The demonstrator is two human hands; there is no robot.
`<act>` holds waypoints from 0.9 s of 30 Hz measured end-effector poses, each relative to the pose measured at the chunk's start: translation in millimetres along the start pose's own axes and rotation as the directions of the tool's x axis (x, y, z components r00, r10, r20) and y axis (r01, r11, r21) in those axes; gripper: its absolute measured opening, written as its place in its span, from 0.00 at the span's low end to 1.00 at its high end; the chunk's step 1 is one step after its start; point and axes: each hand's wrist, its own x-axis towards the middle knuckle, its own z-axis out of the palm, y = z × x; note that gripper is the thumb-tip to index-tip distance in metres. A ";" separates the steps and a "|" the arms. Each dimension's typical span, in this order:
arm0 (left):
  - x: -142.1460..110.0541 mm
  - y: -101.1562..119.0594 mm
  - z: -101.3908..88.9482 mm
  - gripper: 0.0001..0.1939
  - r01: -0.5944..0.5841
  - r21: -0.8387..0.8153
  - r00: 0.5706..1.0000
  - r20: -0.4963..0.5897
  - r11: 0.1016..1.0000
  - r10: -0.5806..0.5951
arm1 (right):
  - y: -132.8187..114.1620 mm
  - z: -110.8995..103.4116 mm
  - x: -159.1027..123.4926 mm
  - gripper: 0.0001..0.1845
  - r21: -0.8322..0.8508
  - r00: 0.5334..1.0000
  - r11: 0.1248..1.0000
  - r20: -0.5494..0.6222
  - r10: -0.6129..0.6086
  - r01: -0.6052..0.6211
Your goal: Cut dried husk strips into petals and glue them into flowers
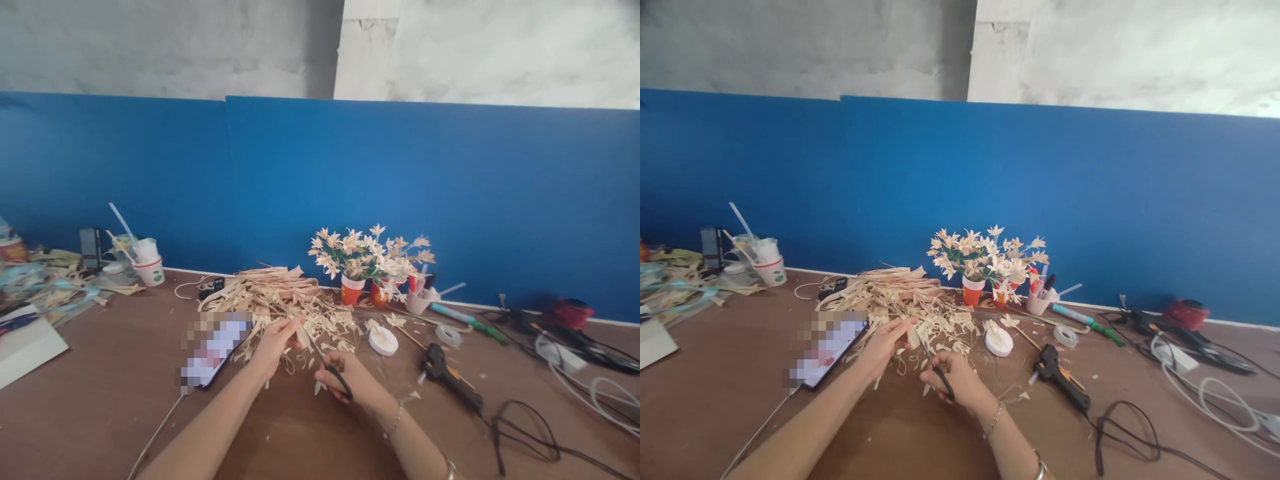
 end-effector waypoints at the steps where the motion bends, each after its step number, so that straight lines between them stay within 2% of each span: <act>1: 0.3 0.8 -0.9 0.18 0.006 0.013 1.000 0.013 1.000 -0.007 | 0.7 -0.8 0.1 0.21 0.000 1.000 1.000 0.009 0.006 -0.006; 6: 0.2 5.8 -3.9 0.16 0.025 0.085 0.998 0.060 0.996 -0.030 | 1.1 -3.5 -2.1 0.20 -0.031 0.998 0.998 0.033 0.051 -0.050; 11: 0.2 7.9 -6.5 0.18 0.029 0.177 0.995 0.086 0.984 -0.045 | -1.4 -6.9 -5.0 0.19 -0.098 0.995 0.991 0.049 0.092 -0.087; 21: 1.5 6.1 -11.7 0.17 -0.006 0.329 0.989 0.143 0.944 -0.044 | -16.1 -5.4 -9.8 0.20 -0.199 0.987 0.970 0.063 0.151 -0.136; 24: 1.9 4.7 -12.7 0.17 -0.014 0.343 0.988 0.147 0.939 -0.039 | -16.3 -6.1 -9.7 0.19 -0.204 0.986 0.970 0.074 0.147 -0.130; 27: 2.4 4.9 -11.7 0.15 0.002 0.333 0.994 0.099 0.943 -0.037 | -13.6 -6.8 -8.6 0.20 -0.199 0.986 0.971 0.068 0.150 -0.134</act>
